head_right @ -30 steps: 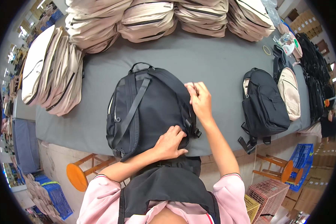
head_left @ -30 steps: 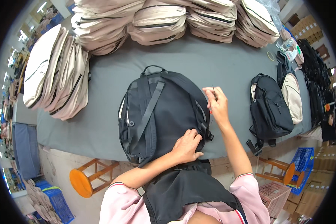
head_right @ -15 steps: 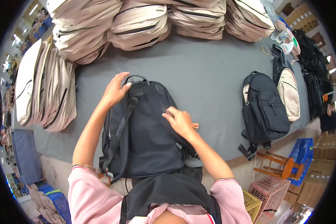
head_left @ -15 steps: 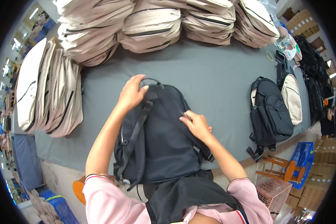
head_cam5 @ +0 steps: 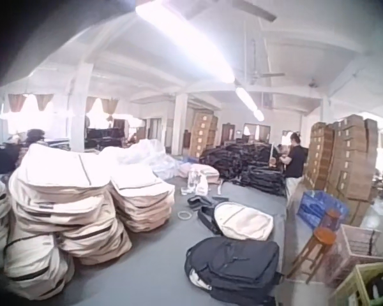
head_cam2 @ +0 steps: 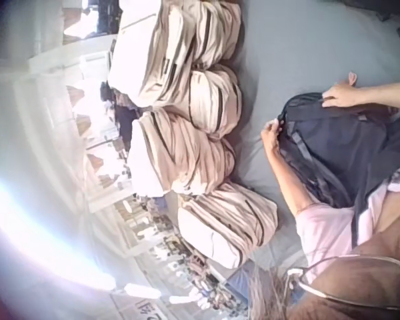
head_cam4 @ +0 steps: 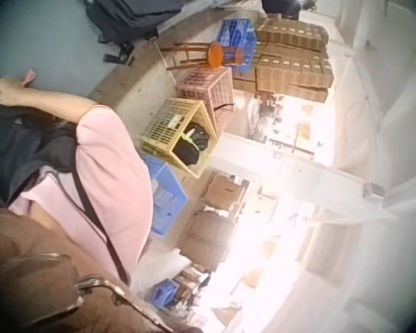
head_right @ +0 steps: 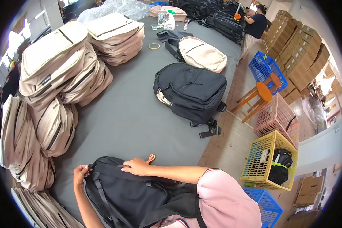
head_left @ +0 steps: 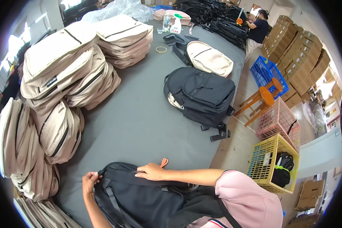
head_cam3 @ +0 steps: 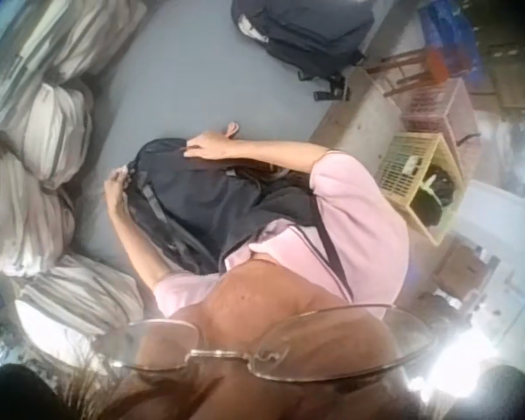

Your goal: The person uses a pair of scissors to trim excess fabric and threads from the straps and seams of a black backpack. They rotate the backpack to access different areas, including the shoulder straps and the top handle, ensuring a clean finish. The person then moves the finished backpack aside and picks up another one to repeat the process.

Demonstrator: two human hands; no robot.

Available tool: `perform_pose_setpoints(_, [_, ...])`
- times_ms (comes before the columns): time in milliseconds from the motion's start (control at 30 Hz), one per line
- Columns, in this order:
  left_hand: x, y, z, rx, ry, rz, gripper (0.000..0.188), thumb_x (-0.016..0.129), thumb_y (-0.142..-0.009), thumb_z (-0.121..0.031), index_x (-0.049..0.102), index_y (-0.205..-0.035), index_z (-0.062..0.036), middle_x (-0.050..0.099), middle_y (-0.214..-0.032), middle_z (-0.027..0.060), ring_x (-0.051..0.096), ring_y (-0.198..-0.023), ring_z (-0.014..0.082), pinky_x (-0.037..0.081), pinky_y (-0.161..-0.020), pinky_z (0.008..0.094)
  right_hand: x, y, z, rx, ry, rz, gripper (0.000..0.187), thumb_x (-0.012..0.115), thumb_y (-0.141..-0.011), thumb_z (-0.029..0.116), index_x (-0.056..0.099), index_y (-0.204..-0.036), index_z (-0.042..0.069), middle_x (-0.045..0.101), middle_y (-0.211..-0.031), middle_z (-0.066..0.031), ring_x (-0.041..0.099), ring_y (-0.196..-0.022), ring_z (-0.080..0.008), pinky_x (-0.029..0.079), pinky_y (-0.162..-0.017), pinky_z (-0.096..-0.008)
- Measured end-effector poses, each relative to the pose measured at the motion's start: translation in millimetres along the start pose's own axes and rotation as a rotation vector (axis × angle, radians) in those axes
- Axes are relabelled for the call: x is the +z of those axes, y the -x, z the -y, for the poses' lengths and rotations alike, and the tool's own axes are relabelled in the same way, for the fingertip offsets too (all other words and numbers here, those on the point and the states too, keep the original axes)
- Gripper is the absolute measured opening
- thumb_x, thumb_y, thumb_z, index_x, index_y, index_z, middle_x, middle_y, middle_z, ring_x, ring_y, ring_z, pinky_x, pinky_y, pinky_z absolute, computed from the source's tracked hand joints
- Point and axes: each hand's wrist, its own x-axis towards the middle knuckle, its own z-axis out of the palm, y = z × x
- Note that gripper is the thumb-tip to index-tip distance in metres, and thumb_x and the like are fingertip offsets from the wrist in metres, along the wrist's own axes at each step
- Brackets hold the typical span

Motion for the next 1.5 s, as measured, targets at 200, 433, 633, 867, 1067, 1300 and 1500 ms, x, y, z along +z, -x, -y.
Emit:
perform_pose_setpoints(200, [23,18,-13,0.187,0.139,-0.184,0.017,0.061,-0.087,-0.008,0.062,-0.102,-0.0002,0.064,-0.077,0.0034,0.055,-0.062,0.0082,0.04,-0.056,0.0193,1,0,10,-0.033,0.017,0.023,0.037,0.054,-0.09,0.041,0.06,-0.086,0.006,0.059,-0.066,-0.0157,0.059,-0.066,-0.0353,0.042,-0.061,-0.0451])
perform_pose_setpoints(433, [47,83,-87,0.488,0.254,-0.168,0.022,0.059,-0.09,-0.008,0.058,-0.11,0.0,0.06,-0.085,0.0015,0.06,-0.076,0.0097,0.041,-0.062,0.0182,-31,22,11,-0.048,-0.257,-0.082,0.032,0.059,-0.089,0.034,0.062,-0.086,0.003,0.056,-0.066,-0.012,0.055,-0.062,-0.0276,0.043,-0.06,-0.0364])
perform_pose_setpoints(633, [84,107,-117,0.578,0.183,-0.128,0.031,0.055,-0.092,-0.007,0.052,-0.122,-0.0024,0.058,-0.093,-0.0002,0.058,-0.084,0.008,0.04,-0.066,0.0181,-60,-1,101,-0.57,-0.241,-0.487,0.021,0.066,-0.082,0.018,0.063,-0.094,0.001,0.055,-0.086,-0.0105,0.058,-0.073,-0.0282,0.045,-0.065,-0.0373])
perform_pose_setpoints(867, [102,107,-126,0.619,0.163,-0.102,0.035,0.048,-0.092,0.0,0.045,-0.127,-0.001,0.059,-0.103,0.0037,0.053,-0.088,0.0052,0.04,-0.068,0.0179,-48,-29,118,-0.591,-0.086,-0.441,0.017,0.063,-0.082,0.015,0.055,-0.089,0.002,0.055,-0.088,-0.0084,0.058,-0.072,-0.03,0.045,-0.062,-0.0389])
perform_pose_setpoints(1067, [110,99,-105,0.778,-0.583,-0.582,0.053,0.057,-0.074,0.007,0.048,-0.125,-0.0008,0.047,-0.131,0.0203,0.041,-0.123,0.0385,0.031,-0.103,0.0451,-70,-1,75,-0.395,-0.203,-0.446,0.021,0.06,-0.086,0.023,0.055,-0.089,0.003,0.062,-0.074,-0.0166,0.06,-0.071,-0.0377,0.045,-0.063,-0.0444])
perform_pose_setpoints(1300, [223,131,-113,0.862,-0.912,0.161,0.05,0.067,-0.078,-0.021,0.051,-0.124,-0.0094,0.046,-0.133,0.0144,0.037,-0.129,0.0318,0.02,-0.108,0.0527,-92,45,-11,-0.053,-0.316,-0.435,0.025,0.06,-0.089,0.026,0.058,-0.088,0.001,0.062,-0.072,-0.009,0.057,-0.067,-0.0161,0.044,-0.062,-0.0341])
perform_pose_setpoints(1500, [273,111,-84,0.814,-1.042,0.325,0.025,0.057,-0.088,-0.03,0.065,-0.099,-0.0096,0.064,-0.099,0.0054,0.054,-0.105,0.0225,0.02,-0.106,0.0537,-166,88,-41,0.07,-0.513,-0.34,0.023,0.053,-0.094,0.026,0.058,-0.091,0.004,0.065,-0.088,-0.005,0.054,-0.065,-0.0099,0.05,-0.065,-0.0282])
